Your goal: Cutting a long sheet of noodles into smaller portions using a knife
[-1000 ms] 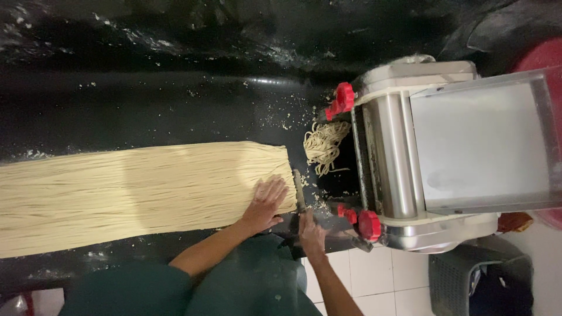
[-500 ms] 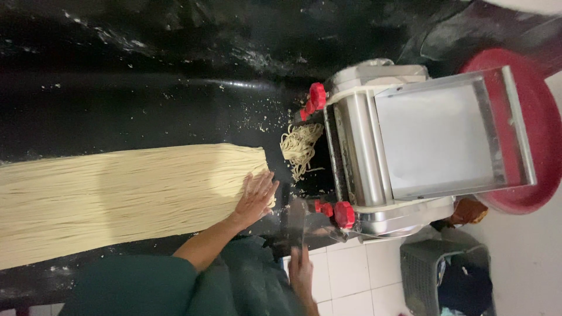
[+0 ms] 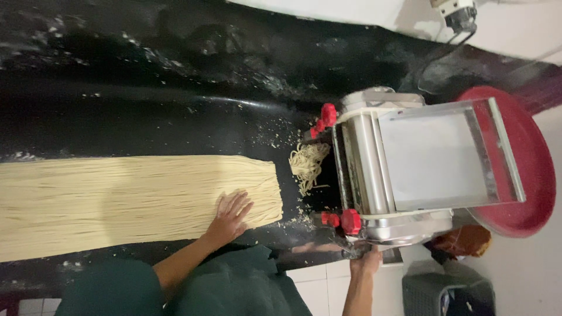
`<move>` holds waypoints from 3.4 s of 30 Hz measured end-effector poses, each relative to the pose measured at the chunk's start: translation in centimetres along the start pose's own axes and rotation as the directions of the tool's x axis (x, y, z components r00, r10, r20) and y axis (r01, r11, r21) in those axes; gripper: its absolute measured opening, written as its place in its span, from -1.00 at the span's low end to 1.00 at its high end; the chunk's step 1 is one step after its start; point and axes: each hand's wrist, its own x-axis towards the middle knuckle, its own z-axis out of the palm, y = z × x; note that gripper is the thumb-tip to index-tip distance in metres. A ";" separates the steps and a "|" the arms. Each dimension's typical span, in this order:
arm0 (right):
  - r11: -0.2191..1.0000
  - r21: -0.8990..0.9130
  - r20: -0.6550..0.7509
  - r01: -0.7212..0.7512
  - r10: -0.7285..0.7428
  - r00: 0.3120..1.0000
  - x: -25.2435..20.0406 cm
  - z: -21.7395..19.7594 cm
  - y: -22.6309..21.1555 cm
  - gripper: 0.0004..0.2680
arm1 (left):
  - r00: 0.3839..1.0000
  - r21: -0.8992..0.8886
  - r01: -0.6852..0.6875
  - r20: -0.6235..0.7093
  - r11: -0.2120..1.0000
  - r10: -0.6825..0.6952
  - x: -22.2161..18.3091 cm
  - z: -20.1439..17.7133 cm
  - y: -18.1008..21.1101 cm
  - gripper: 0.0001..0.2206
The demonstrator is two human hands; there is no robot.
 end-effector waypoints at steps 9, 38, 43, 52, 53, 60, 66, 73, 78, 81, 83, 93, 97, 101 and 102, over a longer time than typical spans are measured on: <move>0.980 -0.200 -0.336 -0.022 -0.048 0.941 -2.5 4.4 -1.9 -0.78 | 0.995 -0.047 0.087 -0.052 0.995 -0.089 -2.9 0.0 -0.3 -0.34; 0.251 -0.872 0.488 0.419 0.410 0.770 -21.5 -0.4 8.4 -0.80 | 0.971 0.255 0.240 -0.075 0.937 -0.229 10.2 7.7 -10.5 -0.57; 0.175 -0.778 0.614 0.604 0.414 0.672 -24.1 14.1 10.6 -0.83 | 0.975 0.245 0.218 -0.005 0.945 -0.224 10.0 7.5 -10.9 -0.51; -0.152 -0.703 0.604 0.695 0.388 0.696 -24.5 21.4 17.9 -0.79 | 0.907 0.097 0.310 0.267 0.946 -0.325 10.4 5.9 -10.2 -0.49; -0.152 -0.698 0.610 0.700 0.386 0.692 -24.7 21.6 18.1 -0.80 | 0.904 0.125 0.307 0.273 0.944 -0.330 10.3 5.8 -10.1 -0.49; -0.180 -0.685 0.610 0.706 0.387 0.691 -24.4 22.0 18.9 -0.77 | 0.931 0.098 0.281 0.213 0.955 -0.296 9.9 6.8 -10.8 -0.49; -0.134 -0.696 0.618 0.706 0.390 0.683 -24.5 22.0 18.8 -0.75 | 0.918 0.093 0.306 0.234 0.948 -0.319 9.7 7.5 -10.9 -0.48; -0.190 -0.687 0.575 0.701 0.448 0.684 -25.1 23.4 17.2 -0.73 | 0.886 0.026 0.332 0.334 0.943 -0.321 10.1 5.8 -10.1 -0.44; -0.188 -0.718 0.500 0.670 0.530 0.685 -24.2 23.7 17.6 -0.66 | 0.881 0.050 0.329 0.342 0.943 -0.326 10.1 6.3 -10.0 -0.48; -0.265 -0.705 0.455 0.658 0.543 0.706 -23.8 24.1 18.0 -0.57 | 0.903 0.012 0.321 0.300 0.947 -0.309 9.5 8.5 -10.8 -0.47; -0.276 -0.704 0.438 0.655 0.557 0.706 -23.1 24.1 18.7 -0.58 | 0.909 0.016 0.309 0.290 0.951 -0.300 9.9 7.5 -10.7 -0.47; -0.287 -0.703 0.411 0.650 0.582 0.702 -21.1 23.1 22.2 -0.64 | 0.934 0.000 0.286 0.225 0.958 -0.279 9.5 7.5 -10.6 -0.47; -0.222 -0.730 0.430 0.647 0.587 0.686 -22.9 24.8 20.4 -0.69 | 0.930 -0.009 0.309 0.212 0.951 -0.300 9.7 6.9 -10.3 -0.47; -0.224 -0.737 0.430 0.637 0.572 0.698 -21.8 24.0 22.3 -0.68 | 0.944 0.000 0.284 0.176 0.959 -0.280 10.1 6.5 -10.4 -0.46; -0.237 -0.739 0.424 0.631 0.565 0.708 -21.3 23.6 23.1 -0.68 | 0.947 -0.002 0.277 0.167 0.961 -0.273 10.1 6.4 -10.3 -0.46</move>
